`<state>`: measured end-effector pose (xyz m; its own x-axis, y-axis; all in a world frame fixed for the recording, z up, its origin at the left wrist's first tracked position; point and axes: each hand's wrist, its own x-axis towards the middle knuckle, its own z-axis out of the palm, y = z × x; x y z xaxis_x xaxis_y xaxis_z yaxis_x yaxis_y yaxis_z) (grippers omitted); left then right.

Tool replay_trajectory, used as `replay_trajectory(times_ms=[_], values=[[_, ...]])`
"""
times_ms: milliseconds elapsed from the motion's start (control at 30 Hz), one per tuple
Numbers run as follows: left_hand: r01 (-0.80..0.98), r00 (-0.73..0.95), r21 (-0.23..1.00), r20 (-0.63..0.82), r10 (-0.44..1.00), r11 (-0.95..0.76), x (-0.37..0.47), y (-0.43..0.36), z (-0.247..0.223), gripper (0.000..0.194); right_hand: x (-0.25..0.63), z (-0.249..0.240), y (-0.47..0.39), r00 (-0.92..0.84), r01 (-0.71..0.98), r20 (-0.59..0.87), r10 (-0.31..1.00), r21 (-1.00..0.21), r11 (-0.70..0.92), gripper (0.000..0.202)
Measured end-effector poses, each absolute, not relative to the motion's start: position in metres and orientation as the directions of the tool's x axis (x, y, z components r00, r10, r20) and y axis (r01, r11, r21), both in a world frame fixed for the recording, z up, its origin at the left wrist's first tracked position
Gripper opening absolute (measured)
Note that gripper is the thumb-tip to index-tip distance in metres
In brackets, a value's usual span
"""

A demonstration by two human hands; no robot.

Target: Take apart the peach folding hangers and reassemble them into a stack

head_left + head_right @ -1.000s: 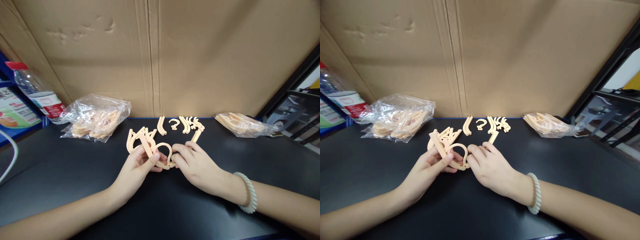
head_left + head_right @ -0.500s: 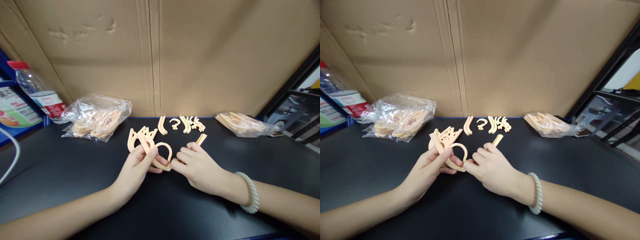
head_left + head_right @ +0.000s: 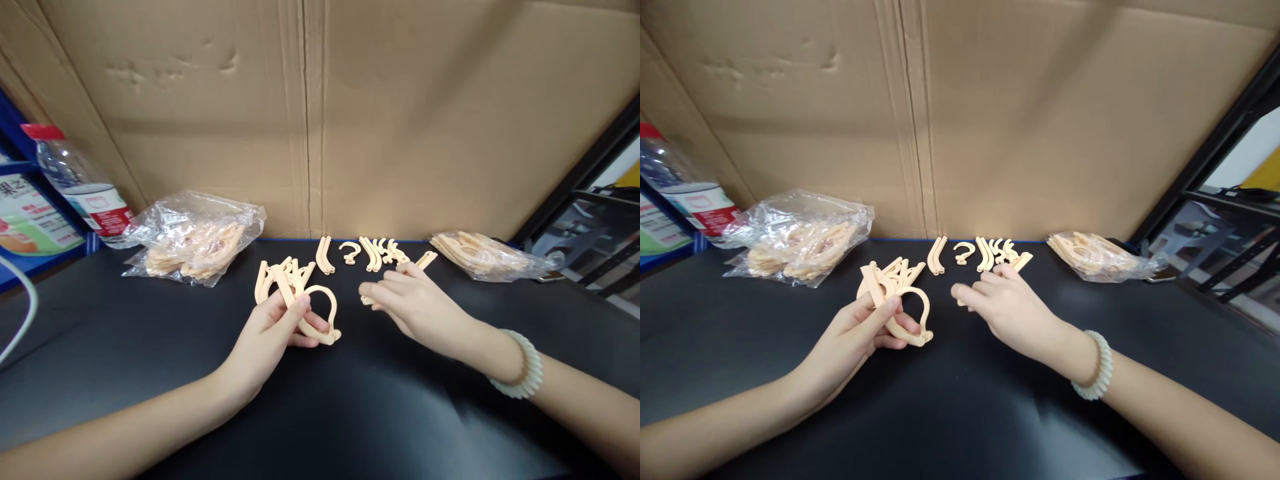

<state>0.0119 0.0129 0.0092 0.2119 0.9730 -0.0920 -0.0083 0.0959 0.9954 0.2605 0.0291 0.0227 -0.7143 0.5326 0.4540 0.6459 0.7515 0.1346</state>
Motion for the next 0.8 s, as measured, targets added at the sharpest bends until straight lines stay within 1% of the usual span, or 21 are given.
replay_trajectory(times_ms=[33, 133, 200, 333, 400, 467, 633, 800], values=[[0.001, 0.219, 0.996, -0.084, 0.972, 0.085, 0.012, 0.013, 0.009, 0.034, 0.266, 0.024, 0.034, -0.698, 0.661, 0.463, 0.546, 0.122, 0.741, 0.019], [0.019, 0.238, 0.997, -0.073, 0.968, 0.070, 0.013, 0.012, 0.009, 0.036, 0.281, 0.026, 0.051, -0.648, 0.701, 0.535, 0.542, 0.142, 0.699, 0.014], [0.018, 0.248, 0.997, -0.075, 0.966, 0.073, 0.014, 0.012, 0.011, 0.037, 0.286, 0.025, 0.063, -0.606, 0.723, 0.579, 0.546, 0.115, 0.681, 0.013], [0.026, 0.264, 0.997, -0.076, 0.961, 0.072, 0.014, 0.012, 0.013, 0.038, 0.285, 0.017, 0.087, -0.537, 0.720, 0.589, 0.604, -0.052, 0.692, 0.010], [0.025, 0.266, 0.997, -0.071, 0.961, 0.066, 0.014, 0.012, 0.012, 0.040, 0.280, 0.012, 0.099, -0.524, 0.698, 0.575, 0.629, -0.134, 0.703, 0.012], [0.020, 0.264, 0.998, -0.068, 0.962, 0.065, 0.013, 0.012, 0.011, 0.041, 0.276, 0.008, 0.109, -0.530, 0.664, 0.564, 0.634, -0.189, 0.723, 0.014], [0.015, 0.270, 0.998, -0.068, 0.960, 0.067, 0.012, 0.013, 0.008, 0.040, 0.271, 0.001, 0.121, -0.553, 0.611, 0.579, 0.599, -0.207, 0.764, 0.018], [0.009, 0.276, 0.998, -0.059, 0.959, 0.059, 0.011, 0.012, 0.008, 0.039, 0.273, -0.005, 0.120, -0.580, 0.589, 0.562, 0.590, -0.212, 0.780, 0.020]])
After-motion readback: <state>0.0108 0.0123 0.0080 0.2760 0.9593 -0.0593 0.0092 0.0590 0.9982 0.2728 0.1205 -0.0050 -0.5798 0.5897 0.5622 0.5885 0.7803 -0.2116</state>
